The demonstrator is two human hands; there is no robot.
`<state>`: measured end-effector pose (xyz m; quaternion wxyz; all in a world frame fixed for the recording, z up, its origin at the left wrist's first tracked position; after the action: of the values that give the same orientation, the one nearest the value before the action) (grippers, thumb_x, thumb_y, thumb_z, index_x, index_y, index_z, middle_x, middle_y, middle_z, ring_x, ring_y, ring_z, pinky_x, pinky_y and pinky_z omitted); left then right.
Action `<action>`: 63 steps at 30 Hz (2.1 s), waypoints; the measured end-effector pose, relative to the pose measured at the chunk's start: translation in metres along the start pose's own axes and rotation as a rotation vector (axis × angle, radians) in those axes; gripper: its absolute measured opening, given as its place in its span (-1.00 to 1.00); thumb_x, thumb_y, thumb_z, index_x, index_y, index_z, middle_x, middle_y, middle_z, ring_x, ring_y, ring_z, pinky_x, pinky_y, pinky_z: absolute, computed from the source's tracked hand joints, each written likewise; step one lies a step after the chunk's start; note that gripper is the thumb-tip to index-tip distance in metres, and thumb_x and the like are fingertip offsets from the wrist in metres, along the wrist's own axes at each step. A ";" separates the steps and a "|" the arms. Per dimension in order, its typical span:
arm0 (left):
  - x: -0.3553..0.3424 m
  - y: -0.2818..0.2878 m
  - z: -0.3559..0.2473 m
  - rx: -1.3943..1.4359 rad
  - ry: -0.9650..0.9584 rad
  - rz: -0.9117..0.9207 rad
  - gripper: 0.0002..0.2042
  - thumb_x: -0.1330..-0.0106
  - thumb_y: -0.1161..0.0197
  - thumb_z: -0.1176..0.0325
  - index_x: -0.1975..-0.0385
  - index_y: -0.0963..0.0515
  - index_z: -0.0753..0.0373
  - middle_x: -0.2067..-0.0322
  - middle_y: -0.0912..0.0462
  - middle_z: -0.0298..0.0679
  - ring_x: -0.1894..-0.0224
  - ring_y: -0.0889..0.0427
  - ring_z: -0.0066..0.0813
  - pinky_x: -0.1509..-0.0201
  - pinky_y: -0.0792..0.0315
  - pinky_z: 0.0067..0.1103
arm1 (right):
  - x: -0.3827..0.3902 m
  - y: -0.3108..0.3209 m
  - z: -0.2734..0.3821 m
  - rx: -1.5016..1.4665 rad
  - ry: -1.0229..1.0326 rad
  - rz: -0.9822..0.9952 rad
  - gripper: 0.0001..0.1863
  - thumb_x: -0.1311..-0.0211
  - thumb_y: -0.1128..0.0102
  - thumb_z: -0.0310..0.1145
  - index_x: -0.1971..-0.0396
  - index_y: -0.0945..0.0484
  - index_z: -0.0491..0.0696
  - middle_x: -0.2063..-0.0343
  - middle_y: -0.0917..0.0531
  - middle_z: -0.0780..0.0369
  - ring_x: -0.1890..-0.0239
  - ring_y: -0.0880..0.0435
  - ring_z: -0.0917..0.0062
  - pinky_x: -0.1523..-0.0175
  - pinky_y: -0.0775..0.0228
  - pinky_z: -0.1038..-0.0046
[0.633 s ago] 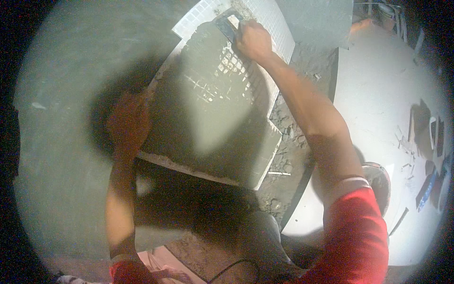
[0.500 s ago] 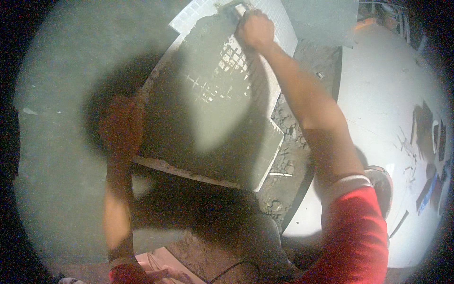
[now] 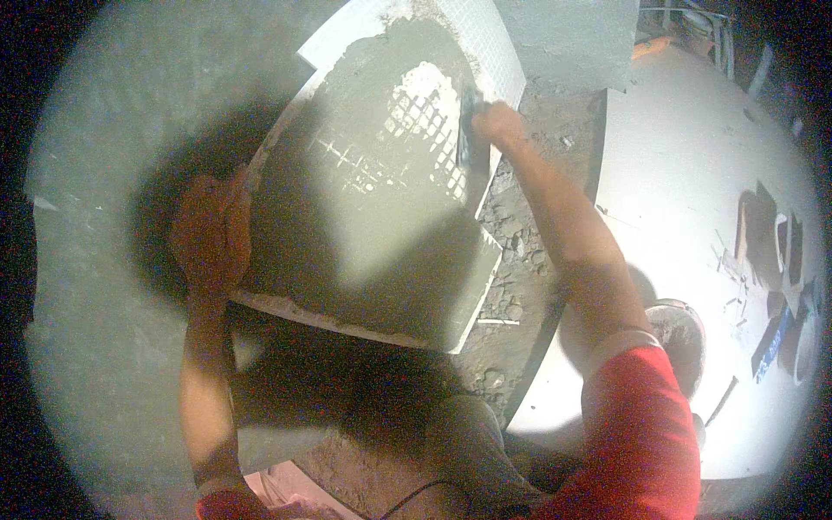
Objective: The person scoops cement from a bucket and spreads it onto the back of a large floor tile using a trowel. They then flip the tile, place it on the floor, and tap it into position with a rubber mallet.
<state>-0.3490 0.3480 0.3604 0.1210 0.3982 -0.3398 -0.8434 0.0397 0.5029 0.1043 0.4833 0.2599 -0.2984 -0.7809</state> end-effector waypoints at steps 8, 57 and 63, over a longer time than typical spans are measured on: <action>0.004 0.001 0.001 0.034 0.101 0.068 -0.64 -0.14 -0.21 0.41 0.04 -0.72 0.21 0.39 -0.54 -0.20 0.31 -0.60 -0.17 0.23 -0.52 -0.32 | -0.023 0.021 -0.007 -0.620 0.058 0.041 -0.52 -0.39 -0.19 -0.21 -0.12 -0.59 -0.27 -0.03 -0.70 0.08 -0.05 -0.64 0.42 -0.23 -0.39 0.31; -0.004 0.010 -0.007 0.143 0.089 0.034 -0.59 -0.10 -0.14 0.41 0.05 -0.70 0.34 0.44 -0.48 -0.17 0.38 -0.55 -0.20 0.27 -0.48 -0.35 | -0.140 0.056 0.058 -0.604 0.333 0.029 -0.29 -0.42 -0.22 0.06 -0.41 -0.39 -0.06 -0.07 -0.68 0.11 -0.16 -0.60 0.33 -0.45 -0.25 0.21; -0.005 0.008 -0.010 0.143 0.126 0.045 -0.59 -0.08 -0.15 0.41 0.05 -0.71 0.32 0.43 -0.48 -0.17 0.36 -0.56 -0.18 0.24 -0.48 -0.33 | -0.052 0.066 0.099 -0.412 0.517 0.185 -0.29 -0.33 -0.28 0.11 -0.33 -0.49 -0.04 -0.09 -0.66 0.05 -0.17 -0.59 0.18 -0.38 -0.33 0.07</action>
<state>-0.3393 0.3397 0.3640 0.1326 0.4502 -0.3996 -0.7874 0.0316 0.5479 0.2256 0.6542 0.3178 -0.0243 -0.6858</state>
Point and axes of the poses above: each hand's wrist, its own x-axis away from the middle knuckle, its own y-axis out of the back of the hand, z = x × y, the point moved 2 cm from there along -x, towards the middle knuckle
